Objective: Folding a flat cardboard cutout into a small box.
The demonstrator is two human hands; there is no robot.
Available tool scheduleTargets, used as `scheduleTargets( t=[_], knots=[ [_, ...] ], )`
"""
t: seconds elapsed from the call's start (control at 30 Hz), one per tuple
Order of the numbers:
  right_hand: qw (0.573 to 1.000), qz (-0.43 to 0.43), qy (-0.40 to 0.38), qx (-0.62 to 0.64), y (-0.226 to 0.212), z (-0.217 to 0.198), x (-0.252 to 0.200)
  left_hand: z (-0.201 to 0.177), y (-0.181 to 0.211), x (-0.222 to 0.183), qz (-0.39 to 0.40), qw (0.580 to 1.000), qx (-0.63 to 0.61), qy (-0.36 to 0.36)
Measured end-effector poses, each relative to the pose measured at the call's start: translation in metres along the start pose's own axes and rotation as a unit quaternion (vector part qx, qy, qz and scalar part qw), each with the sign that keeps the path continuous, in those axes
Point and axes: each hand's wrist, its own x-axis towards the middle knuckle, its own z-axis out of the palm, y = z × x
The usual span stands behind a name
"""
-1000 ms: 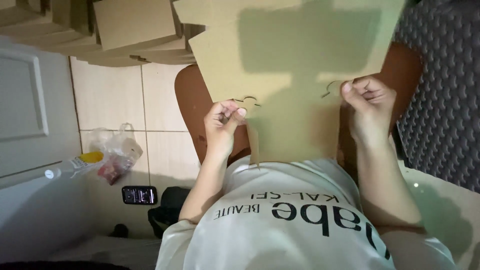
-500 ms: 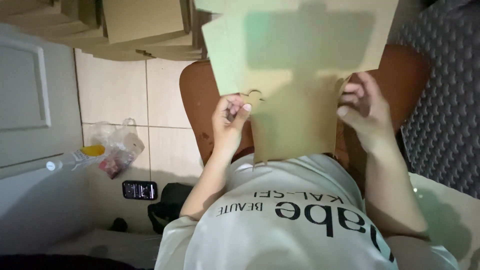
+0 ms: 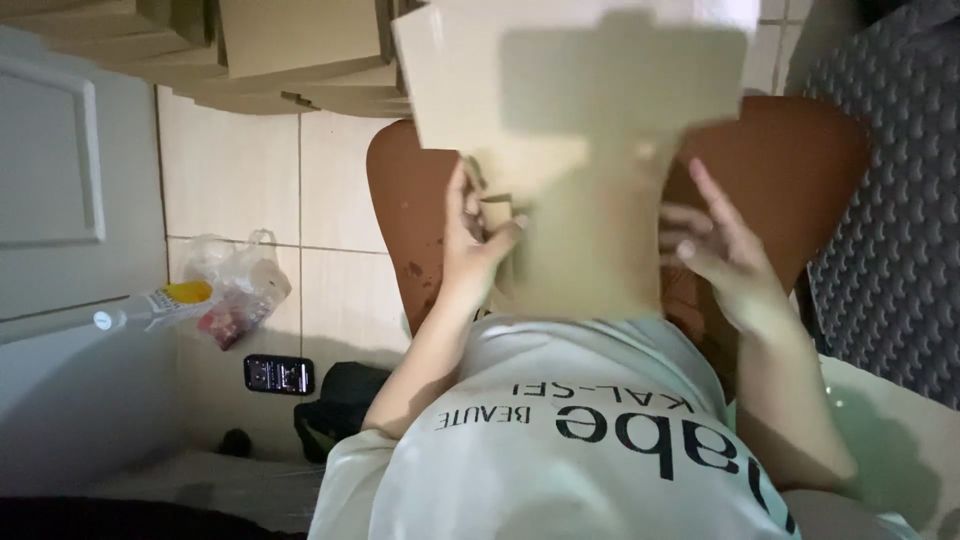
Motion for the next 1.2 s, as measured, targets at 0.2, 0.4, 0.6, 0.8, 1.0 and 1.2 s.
scheduleTargets(
  t=[0.2, 0.4, 0.6, 0.8, 1.0, 1.2],
  knots=[
    [0.996, 0.01, 0.006, 0.092, 0.041, -0.004, -0.007, -0.006, 0.013, 0.003, 0.059, 0.983, -0.105, 0.137],
    [0.973, -0.165, 0.108, -0.122, 0.031, 0.012, -0.008, -0.004, 0.004, -0.001, 0.086, 0.976, -0.134, 0.15],
    [0.931, -0.137, 0.194, -0.278, 0.05, 0.005, -0.015, 0.004, 0.022, -0.005, 0.091, 0.986, -0.101, 0.096],
    [0.984, 0.041, 0.171, 0.014, 0.048, 0.006, -0.004, -0.022, 0.019, 0.0, 0.121, 0.992, 0.012, 0.045],
    [0.979, 0.136, 0.142, -0.053, 0.07, 0.014, -0.01, 0.008, -0.001, -0.045, 0.353, 0.742, 0.57, 0.01],
    [0.974, 0.196, 0.1, -0.043, 0.076, 0.004, -0.021, 0.005, -0.005, -0.061, 0.207, 0.697, 0.629, -0.275]
  ],
)
